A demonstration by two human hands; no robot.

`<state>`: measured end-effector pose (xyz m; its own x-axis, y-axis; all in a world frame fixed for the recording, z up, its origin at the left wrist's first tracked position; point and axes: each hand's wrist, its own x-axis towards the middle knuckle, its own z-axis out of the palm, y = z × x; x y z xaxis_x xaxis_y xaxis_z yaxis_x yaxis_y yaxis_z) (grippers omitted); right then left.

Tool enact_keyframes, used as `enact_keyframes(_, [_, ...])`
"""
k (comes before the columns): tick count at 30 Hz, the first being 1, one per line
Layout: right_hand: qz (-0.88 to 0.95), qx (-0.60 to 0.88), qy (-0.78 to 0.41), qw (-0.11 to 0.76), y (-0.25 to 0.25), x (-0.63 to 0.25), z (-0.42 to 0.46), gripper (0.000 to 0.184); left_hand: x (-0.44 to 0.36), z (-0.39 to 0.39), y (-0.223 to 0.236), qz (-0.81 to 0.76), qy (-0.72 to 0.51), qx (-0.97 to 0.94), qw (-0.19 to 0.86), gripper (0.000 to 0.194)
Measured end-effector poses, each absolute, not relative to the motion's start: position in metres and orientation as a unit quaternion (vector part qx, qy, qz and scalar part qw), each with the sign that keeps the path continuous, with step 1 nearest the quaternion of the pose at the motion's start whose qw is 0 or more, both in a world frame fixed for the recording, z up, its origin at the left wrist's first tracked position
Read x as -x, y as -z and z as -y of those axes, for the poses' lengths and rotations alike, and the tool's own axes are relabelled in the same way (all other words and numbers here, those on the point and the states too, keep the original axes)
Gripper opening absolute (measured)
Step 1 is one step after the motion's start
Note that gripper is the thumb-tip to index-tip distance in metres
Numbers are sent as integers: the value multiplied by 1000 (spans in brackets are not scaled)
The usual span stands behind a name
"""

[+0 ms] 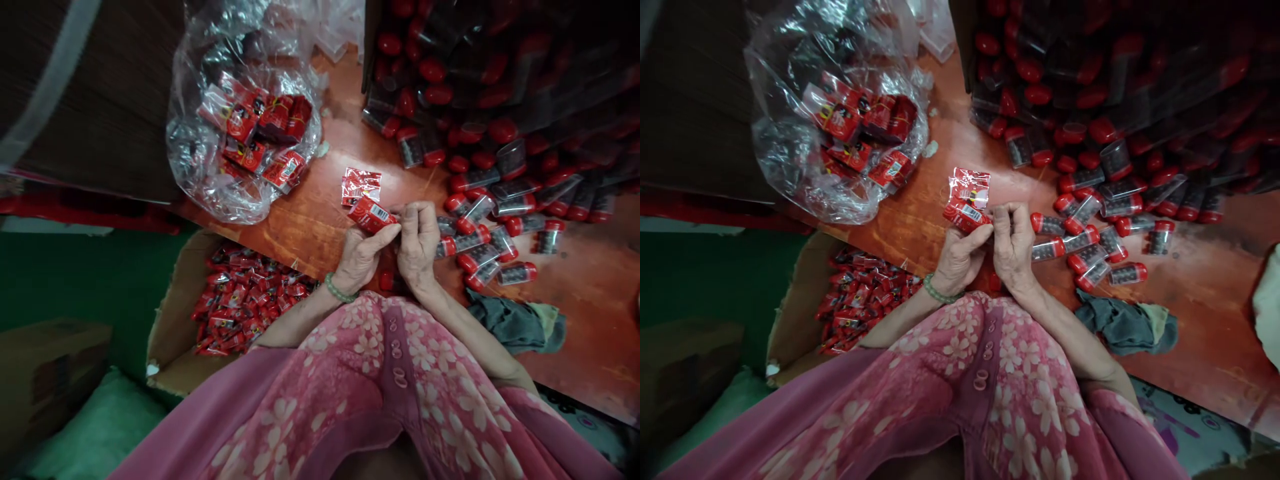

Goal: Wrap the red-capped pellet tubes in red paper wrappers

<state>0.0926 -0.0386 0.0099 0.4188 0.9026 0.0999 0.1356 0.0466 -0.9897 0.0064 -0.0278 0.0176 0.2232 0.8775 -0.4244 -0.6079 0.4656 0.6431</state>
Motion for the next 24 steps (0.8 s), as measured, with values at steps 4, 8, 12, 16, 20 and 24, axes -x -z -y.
enact_keyframes(4, [443, 591, -393, 547, -15, -97, 43, 42, 1, 23, -15, -389, -472, -165, 774, 32])
enact_keyframes(8, [434, 530, -534, 496, -14, -107, 50, 41, 15, 13, -11, -376, -486, -172, 770, 34])
enact_keyframes(12, [391, 535, -543, 516, -10, -112, 54, 39, 14, 13, -10, -385, -475, -180, 770, 39])
enact_keyframes(16, [359, 539, -527, 550, -11, -110, 51, 36, 6, 19, -11, -392, -449, -162, 786, 40])
enact_keyframes(20, [342, 518, -549, 560, -12, -105, 46, 38, 11, 19, -12, -374, -440, -191, 794, 48])
enact_keyframes(24, [330, 512, -573, 549, -11, -103, 42, 42, 13, 21, -13, -356, -475, -189, 782, 46])
